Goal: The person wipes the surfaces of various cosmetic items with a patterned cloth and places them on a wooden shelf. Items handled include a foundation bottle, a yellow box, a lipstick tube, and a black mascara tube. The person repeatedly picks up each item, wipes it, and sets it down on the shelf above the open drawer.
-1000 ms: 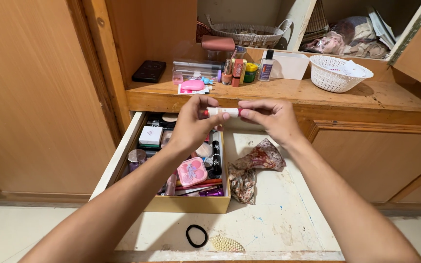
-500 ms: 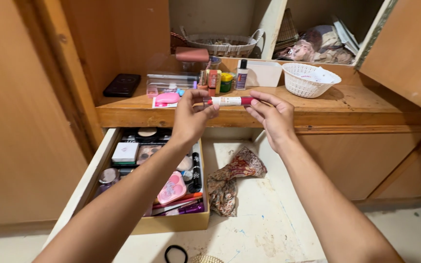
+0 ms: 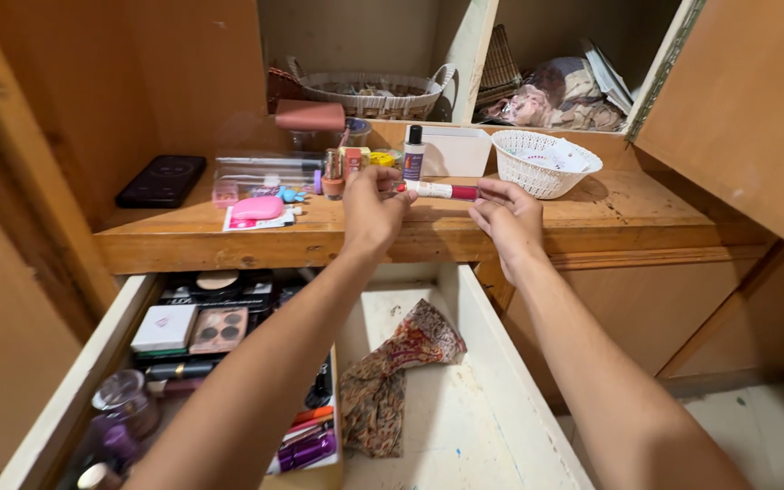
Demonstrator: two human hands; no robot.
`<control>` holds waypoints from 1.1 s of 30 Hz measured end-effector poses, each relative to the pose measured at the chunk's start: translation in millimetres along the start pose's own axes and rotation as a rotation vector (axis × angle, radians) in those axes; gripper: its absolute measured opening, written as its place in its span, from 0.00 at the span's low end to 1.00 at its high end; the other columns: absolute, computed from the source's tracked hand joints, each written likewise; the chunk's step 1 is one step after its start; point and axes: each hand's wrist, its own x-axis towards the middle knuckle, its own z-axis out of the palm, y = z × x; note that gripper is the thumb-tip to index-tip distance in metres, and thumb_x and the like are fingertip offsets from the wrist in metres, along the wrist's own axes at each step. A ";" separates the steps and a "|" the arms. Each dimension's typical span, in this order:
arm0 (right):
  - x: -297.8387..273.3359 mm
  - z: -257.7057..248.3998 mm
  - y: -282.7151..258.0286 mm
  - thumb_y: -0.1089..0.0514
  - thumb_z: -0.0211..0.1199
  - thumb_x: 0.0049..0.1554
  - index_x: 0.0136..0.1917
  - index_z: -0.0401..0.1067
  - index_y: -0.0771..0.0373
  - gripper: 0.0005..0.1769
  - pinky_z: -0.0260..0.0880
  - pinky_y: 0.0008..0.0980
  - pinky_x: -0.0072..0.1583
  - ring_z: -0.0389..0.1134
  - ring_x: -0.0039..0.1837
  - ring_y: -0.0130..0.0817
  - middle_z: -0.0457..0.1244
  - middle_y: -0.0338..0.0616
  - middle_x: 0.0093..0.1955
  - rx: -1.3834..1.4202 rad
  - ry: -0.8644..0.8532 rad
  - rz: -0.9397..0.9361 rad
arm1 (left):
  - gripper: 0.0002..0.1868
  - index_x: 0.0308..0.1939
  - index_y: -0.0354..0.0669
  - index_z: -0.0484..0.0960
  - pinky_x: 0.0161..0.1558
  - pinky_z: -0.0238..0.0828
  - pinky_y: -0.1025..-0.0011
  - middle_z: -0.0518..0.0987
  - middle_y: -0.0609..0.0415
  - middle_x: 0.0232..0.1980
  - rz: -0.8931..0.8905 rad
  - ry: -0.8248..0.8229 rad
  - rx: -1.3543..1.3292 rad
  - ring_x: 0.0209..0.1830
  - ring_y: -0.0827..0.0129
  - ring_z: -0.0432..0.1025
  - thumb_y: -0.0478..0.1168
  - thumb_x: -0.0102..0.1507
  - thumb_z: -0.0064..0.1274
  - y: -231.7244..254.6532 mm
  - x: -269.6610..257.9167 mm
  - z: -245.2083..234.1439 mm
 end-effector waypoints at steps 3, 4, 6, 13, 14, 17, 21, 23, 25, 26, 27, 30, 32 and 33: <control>21.8 -13.5 14.1 0.69 0.59 0.57 0.62 0.73 0.67 0.19 0.74 0.25 0.59 0.69 0.60 0.30 0.67 0.47 0.61 -0.080 0.015 0.002 | 0.19 0.46 0.34 0.79 0.51 0.74 0.63 0.76 0.45 0.46 -0.052 -0.036 0.037 0.46 0.57 0.74 0.33 0.53 0.67 -21.8 11.6 33.2; 28.5 -18.4 18.9 0.69 0.60 0.57 0.62 0.74 0.66 0.19 0.72 0.26 0.57 0.69 0.58 0.31 0.68 0.48 0.59 -0.118 0.024 0.022 | 0.19 0.45 0.33 0.79 0.51 0.74 0.63 0.76 0.44 0.46 -0.040 -0.030 0.032 0.46 0.56 0.74 0.33 0.53 0.67 -29.7 14.5 45.1; 42.8 -25.8 26.7 0.68 0.62 0.57 0.62 0.74 0.65 0.19 0.70 0.26 0.55 0.68 0.55 0.32 0.70 0.49 0.56 -0.190 0.041 0.056 | 0.19 0.45 0.33 0.79 0.50 0.74 0.62 0.76 0.43 0.46 -0.011 -0.015 0.023 0.45 0.54 0.75 0.33 0.52 0.67 -43.9 22.8 67.6; 91.1 -45.4 37.5 0.61 0.65 0.55 0.59 0.78 0.62 0.18 0.70 0.32 0.56 0.70 0.52 0.32 0.71 0.45 0.51 -0.659 -0.063 -0.041 | 0.19 0.47 0.36 0.83 0.58 0.72 0.63 0.81 0.35 0.51 -0.046 -0.381 0.239 0.55 0.50 0.75 0.37 0.53 0.64 -61.1 57.8 110.3; 94.9 -45.3 37.3 0.59 0.66 0.54 0.59 0.78 0.61 0.18 0.70 0.31 0.56 0.70 0.52 0.33 0.71 0.45 0.50 -0.713 -0.078 -0.019 | 0.17 0.47 0.37 0.84 0.59 0.72 0.63 0.82 0.36 0.52 -0.043 -0.393 0.252 0.56 0.50 0.76 0.37 0.55 0.61 -62.0 57.6 111.9; 96.2 -42.8 35.9 0.56 0.66 0.55 0.58 0.79 0.59 0.17 0.69 0.32 0.56 0.71 0.50 0.35 0.71 0.47 0.48 -0.812 -0.045 -0.023 | 0.15 0.45 0.35 0.84 0.59 0.70 0.62 0.80 0.36 0.54 0.024 -0.381 0.275 0.57 0.48 0.74 0.36 0.55 0.60 -59.7 55.7 112.2; 87.3 -39.9 31.1 0.57 0.64 0.54 0.53 0.81 0.58 0.14 0.71 0.33 0.56 0.73 0.50 0.35 0.73 0.47 0.48 -0.851 -0.003 -0.165 | 0.12 0.39 0.32 0.84 0.58 0.69 0.62 0.75 0.36 0.57 0.033 -0.344 0.263 0.54 0.47 0.72 0.37 0.55 0.63 -51.1 48.4 107.0; 84.1 -35.0 28.9 0.55 0.63 0.54 0.53 0.82 0.56 0.14 0.70 0.35 0.56 0.72 0.50 0.37 0.72 0.47 0.48 -0.910 0.027 -0.061 | 0.11 0.37 0.33 0.85 0.57 0.71 0.62 0.76 0.36 0.55 0.071 -0.347 0.299 0.53 0.47 0.73 0.37 0.54 0.62 -49.1 46.0 106.6; 85.5 -33.4 27.2 0.55 0.63 0.54 0.53 0.82 0.55 0.15 0.70 0.36 0.57 0.73 0.51 0.38 0.72 0.48 0.48 -0.937 0.025 -0.017 | 0.12 0.36 0.34 0.86 0.57 0.71 0.61 0.77 0.36 0.54 0.089 -0.366 0.329 0.52 0.47 0.74 0.39 0.53 0.62 -47.6 47.5 107.3; 88.0 -32.5 28.1 0.56 0.62 0.54 0.53 0.82 0.56 0.15 0.70 0.36 0.57 0.73 0.51 0.38 0.72 0.48 0.48 -0.936 0.006 -0.023 | 0.14 0.36 0.34 0.86 0.57 0.71 0.60 0.78 0.37 0.53 0.086 -0.385 0.341 0.52 0.47 0.75 0.41 0.53 0.63 -47.1 48.5 107.2; 90.0 -32.8 30.6 0.57 0.62 0.53 0.54 0.82 0.56 0.16 0.71 0.36 0.58 0.73 0.52 0.39 0.72 0.48 0.48 -0.934 -0.014 -0.026 | 0.15 0.37 0.35 0.86 0.57 0.71 0.60 0.79 0.37 0.52 0.080 -0.405 0.355 0.52 0.47 0.75 0.43 0.52 0.64 -47.3 48.1 106.8; 95.4 -35.7 38.1 0.58 0.63 0.53 0.54 0.81 0.58 0.16 0.70 0.36 0.59 0.74 0.54 0.40 0.72 0.50 0.50 -0.937 -0.067 -0.050 | 0.18 0.38 0.35 0.87 0.56 0.72 0.58 0.81 0.36 0.50 0.070 -0.410 0.369 0.50 0.47 0.76 0.47 0.52 0.63 -44.1 48.1 106.2; 96.8 -31.5 42.8 0.56 0.63 0.54 0.54 0.80 0.59 0.15 0.70 0.37 0.61 0.73 0.56 0.42 0.72 0.50 0.53 -0.978 -0.107 -0.093 | 0.18 0.37 0.35 0.88 0.56 0.72 0.59 0.82 0.36 0.48 0.039 -0.445 0.387 0.49 0.47 0.76 0.47 0.53 0.62 -40.5 46.5 103.9; 97.4 -30.2 42.7 0.55 0.63 0.55 0.54 0.80 0.59 0.15 0.70 0.38 0.61 0.73 0.56 0.43 0.72 0.50 0.54 -0.999 -0.122 -0.116 | 0.19 0.37 0.34 0.88 0.56 0.73 0.59 0.82 0.36 0.47 0.027 -0.463 0.394 0.49 0.47 0.77 0.48 0.53 0.61 -37.6 46.6 103.4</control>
